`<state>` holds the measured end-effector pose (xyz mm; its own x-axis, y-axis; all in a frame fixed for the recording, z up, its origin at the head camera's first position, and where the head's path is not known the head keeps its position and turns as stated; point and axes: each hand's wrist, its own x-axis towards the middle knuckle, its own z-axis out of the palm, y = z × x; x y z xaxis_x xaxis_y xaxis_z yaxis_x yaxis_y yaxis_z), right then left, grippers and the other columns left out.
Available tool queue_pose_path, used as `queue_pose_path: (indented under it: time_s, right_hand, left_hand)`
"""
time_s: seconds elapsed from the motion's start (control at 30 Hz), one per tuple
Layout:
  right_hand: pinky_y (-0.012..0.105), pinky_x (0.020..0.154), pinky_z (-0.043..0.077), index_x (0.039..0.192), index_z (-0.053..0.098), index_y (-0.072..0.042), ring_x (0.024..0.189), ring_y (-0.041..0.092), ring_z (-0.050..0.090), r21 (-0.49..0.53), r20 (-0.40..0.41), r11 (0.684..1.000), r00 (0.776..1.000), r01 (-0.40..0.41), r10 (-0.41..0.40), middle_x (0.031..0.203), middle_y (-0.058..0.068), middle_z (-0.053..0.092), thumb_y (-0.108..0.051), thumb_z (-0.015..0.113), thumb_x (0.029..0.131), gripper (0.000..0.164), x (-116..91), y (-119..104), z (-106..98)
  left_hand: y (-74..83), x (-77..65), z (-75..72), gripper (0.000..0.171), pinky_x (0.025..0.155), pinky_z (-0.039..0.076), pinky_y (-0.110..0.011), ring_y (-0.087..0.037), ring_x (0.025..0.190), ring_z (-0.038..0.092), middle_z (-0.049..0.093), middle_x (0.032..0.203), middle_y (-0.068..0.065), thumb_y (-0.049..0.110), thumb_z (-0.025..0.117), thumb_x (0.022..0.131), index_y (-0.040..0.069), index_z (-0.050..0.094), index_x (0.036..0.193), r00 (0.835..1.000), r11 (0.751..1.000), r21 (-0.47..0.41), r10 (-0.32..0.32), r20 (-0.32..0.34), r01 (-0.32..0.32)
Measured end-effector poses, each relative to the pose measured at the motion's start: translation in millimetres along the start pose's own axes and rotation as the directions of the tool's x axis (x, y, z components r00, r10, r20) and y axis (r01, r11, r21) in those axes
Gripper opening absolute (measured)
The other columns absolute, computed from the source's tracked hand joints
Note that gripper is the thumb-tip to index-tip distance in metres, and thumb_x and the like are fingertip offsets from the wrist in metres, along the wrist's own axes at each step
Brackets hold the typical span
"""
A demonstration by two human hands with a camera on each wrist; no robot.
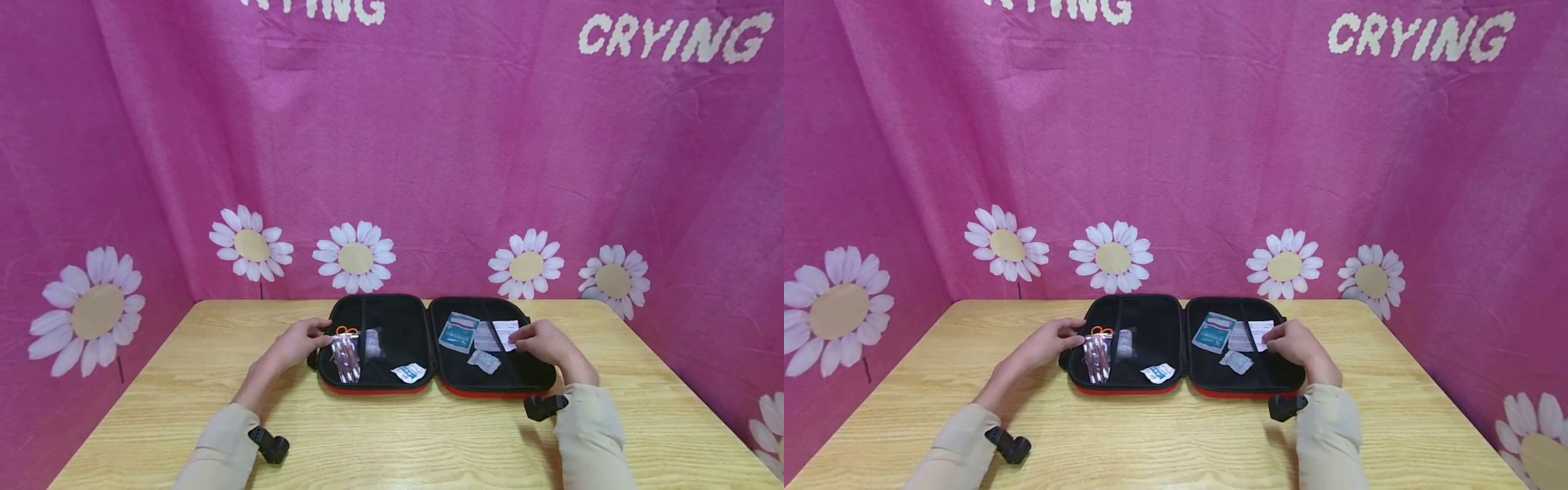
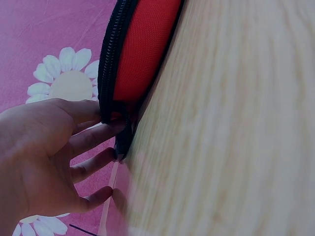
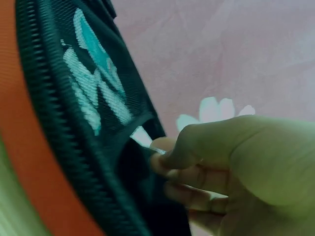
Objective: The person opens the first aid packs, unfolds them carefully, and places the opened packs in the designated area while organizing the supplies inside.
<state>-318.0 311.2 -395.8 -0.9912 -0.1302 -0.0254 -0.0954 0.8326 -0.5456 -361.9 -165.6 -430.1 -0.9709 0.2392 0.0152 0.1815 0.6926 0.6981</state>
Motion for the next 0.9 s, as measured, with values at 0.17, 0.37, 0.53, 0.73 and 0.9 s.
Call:
queue_pose_path:
  time_s: [0.17,0.37,0.53,0.73,0.9]
  right_hand:
    - [0.056,0.099,0.044,0.114,0.071,0.003,0.105,0.034,0.057,0.057,0.016,0.998,1.000,-0.019,0.018,0.115,0.025,0.068,-0.005,0.063,0.089,0.028,5,-2,11]
    - [0.056,0.099,0.044,0.115,0.070,0.003,0.102,0.033,0.056,0.056,0.011,0.998,1.000,-0.014,0.014,0.112,0.024,0.067,-0.004,0.064,0.088,0.028,7,-4,16]
    - [0.053,0.094,0.047,0.114,0.069,0.005,0.095,0.031,0.059,0.010,-0.054,1.000,0.999,0.008,-0.007,0.105,0.023,0.067,-0.007,0.066,0.087,0.029,6,-1,14]
    - [0.054,0.095,0.047,0.117,0.064,0.012,0.094,0.035,0.062,-0.033,-0.114,0.999,0.993,0.014,-0.018,0.106,0.028,0.068,-0.009,0.065,0.088,0.036,10,-3,15]
    - [0.056,0.098,0.046,0.121,0.060,0.015,0.101,0.040,0.063,-0.011,-0.126,1.000,0.992,0.028,-0.029,0.111,0.030,0.067,-0.009,0.064,0.090,0.040,13,-5,20]
  left_hand:
    - [0.2,-0.9,0.0,0.046,0.095,0.050,-0.046,-0.022,0.104,0.063,0.070,0.112,-0.012,0.022,0.062,0.098,0.007,0.055,0.141,1.000,1.000,-0.013,-0.010,0.004,0.010]
    - [0.9,-1.3,0.2,0.046,0.095,0.050,-0.046,-0.022,0.105,0.063,0.070,0.112,-0.012,0.023,0.061,0.099,0.007,0.055,0.141,1.000,1.000,-0.023,-0.016,0.010,0.017]
    - [2.0,-1.9,0.1,0.046,0.097,0.049,-0.047,-0.023,0.106,0.063,0.069,0.113,-0.013,0.022,0.061,0.099,0.007,0.054,0.141,1.000,1.000,-0.024,-0.014,0.019,0.014]
    - [1.5,-2.1,-0.2,0.046,0.098,0.049,-0.047,-0.023,0.105,0.062,0.069,0.113,-0.013,0.022,0.061,0.099,0.007,0.054,0.142,1.000,0.999,-0.029,-0.015,0.024,0.016]
    - [1.5,-1.4,0.3,0.046,0.096,0.049,-0.046,-0.021,0.104,0.062,0.069,0.112,-0.012,0.022,0.061,0.099,0.007,0.054,0.141,0.999,0.999,-0.030,-0.023,0.022,0.024]
